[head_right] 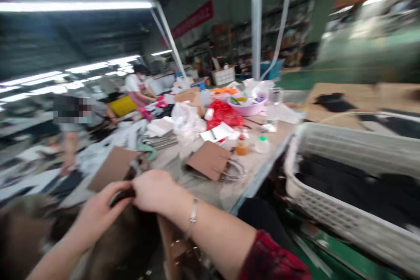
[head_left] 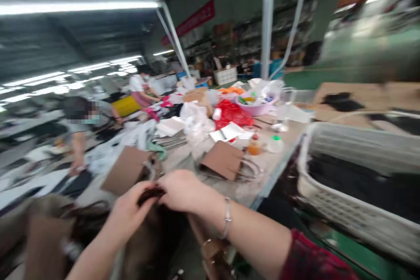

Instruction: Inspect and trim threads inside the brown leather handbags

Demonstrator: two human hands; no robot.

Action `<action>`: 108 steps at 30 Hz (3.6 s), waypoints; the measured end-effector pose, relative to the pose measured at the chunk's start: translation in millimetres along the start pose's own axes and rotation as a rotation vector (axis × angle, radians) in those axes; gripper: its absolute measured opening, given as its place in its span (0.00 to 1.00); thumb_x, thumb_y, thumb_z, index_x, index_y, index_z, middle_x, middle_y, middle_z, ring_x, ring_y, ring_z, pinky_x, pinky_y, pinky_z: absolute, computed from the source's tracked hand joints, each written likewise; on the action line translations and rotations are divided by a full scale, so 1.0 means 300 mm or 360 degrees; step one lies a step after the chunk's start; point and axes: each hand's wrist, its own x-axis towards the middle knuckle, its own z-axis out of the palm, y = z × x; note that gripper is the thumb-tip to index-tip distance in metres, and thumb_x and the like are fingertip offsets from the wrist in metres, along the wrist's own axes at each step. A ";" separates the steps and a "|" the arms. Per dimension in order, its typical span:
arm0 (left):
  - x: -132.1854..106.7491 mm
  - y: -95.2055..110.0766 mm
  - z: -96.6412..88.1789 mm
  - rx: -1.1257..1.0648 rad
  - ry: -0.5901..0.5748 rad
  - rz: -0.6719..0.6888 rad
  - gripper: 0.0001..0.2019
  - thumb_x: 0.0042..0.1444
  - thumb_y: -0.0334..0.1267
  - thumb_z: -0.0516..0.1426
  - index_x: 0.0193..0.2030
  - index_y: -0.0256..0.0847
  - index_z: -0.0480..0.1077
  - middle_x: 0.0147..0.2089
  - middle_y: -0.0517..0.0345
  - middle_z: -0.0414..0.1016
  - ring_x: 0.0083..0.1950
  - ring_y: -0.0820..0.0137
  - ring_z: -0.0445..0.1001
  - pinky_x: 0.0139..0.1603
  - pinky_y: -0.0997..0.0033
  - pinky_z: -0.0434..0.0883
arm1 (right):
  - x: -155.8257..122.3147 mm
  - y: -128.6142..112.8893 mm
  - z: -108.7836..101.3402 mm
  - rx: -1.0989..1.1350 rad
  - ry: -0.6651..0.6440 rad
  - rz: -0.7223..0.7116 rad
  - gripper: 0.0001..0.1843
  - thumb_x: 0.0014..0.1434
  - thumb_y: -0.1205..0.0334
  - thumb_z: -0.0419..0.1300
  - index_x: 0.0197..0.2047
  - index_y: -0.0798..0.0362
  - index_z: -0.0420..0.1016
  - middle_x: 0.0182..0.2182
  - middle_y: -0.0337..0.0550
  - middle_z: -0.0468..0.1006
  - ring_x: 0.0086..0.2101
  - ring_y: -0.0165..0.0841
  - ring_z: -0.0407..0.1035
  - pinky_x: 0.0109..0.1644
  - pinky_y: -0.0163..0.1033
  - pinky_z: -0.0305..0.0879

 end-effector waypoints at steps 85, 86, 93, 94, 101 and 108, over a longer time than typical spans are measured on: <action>-0.029 0.030 -0.032 0.0357 -0.0006 -0.0026 0.10 0.61 0.40 0.53 0.33 0.39 0.71 0.37 0.57 0.72 0.37 0.70 0.72 0.40 0.72 0.69 | 0.004 0.061 0.008 -0.0253 0.0003 0.0025 0.14 0.60 0.57 0.53 0.30 0.48 0.78 0.31 0.39 0.79 0.32 0.33 0.70 0.32 0.35 0.56; -0.030 0.031 -0.032 0.0368 -0.0012 -0.0018 0.10 0.61 0.40 0.52 0.33 0.39 0.71 0.37 0.57 0.72 0.38 0.70 0.72 0.40 0.72 0.68 | 0.004 0.060 0.008 -0.0269 -0.0013 0.0030 0.14 0.61 0.57 0.53 0.31 0.48 0.78 0.32 0.39 0.80 0.33 0.33 0.71 0.33 0.35 0.57; -0.028 0.029 -0.027 0.0454 -0.0028 -0.0022 0.11 0.62 0.40 0.51 0.34 0.39 0.70 0.37 0.57 0.72 0.37 0.69 0.72 0.38 0.72 0.68 | 0.012 0.049 0.005 -0.0432 -0.0042 0.0011 0.15 0.62 0.56 0.52 0.31 0.48 0.77 0.33 0.40 0.79 0.35 0.35 0.71 0.33 0.35 0.58; -0.030 0.034 -0.026 0.0465 -0.0020 -0.0046 0.11 0.62 0.40 0.51 0.33 0.39 0.70 0.38 0.56 0.72 0.37 0.69 0.72 0.38 0.71 0.68 | 0.009 0.047 0.006 -0.0438 -0.0043 -0.0007 0.16 0.62 0.56 0.51 0.30 0.48 0.77 0.33 0.41 0.79 0.35 0.36 0.71 0.33 0.36 0.58; -0.025 0.048 -0.013 0.0435 -0.0047 -0.0045 0.13 0.62 0.41 0.49 0.34 0.38 0.70 0.38 0.52 0.72 0.42 0.67 0.72 0.41 0.69 0.69 | 0.038 0.087 0.041 -0.0450 -0.0015 -0.0052 0.16 0.59 0.44 0.53 0.35 0.42 0.78 0.32 0.40 0.79 0.32 0.41 0.72 0.30 0.39 0.59; -0.061 -0.018 -0.048 0.0080 0.0038 -0.0152 0.21 0.50 0.42 0.63 0.48 0.40 0.64 0.47 0.55 0.72 0.44 0.67 0.73 0.45 0.70 0.69 | 0.061 0.057 0.019 -0.0693 -0.0059 -0.0171 0.16 0.61 0.56 0.51 0.27 0.50 0.74 0.29 0.44 0.77 0.31 0.38 0.70 0.30 0.38 0.56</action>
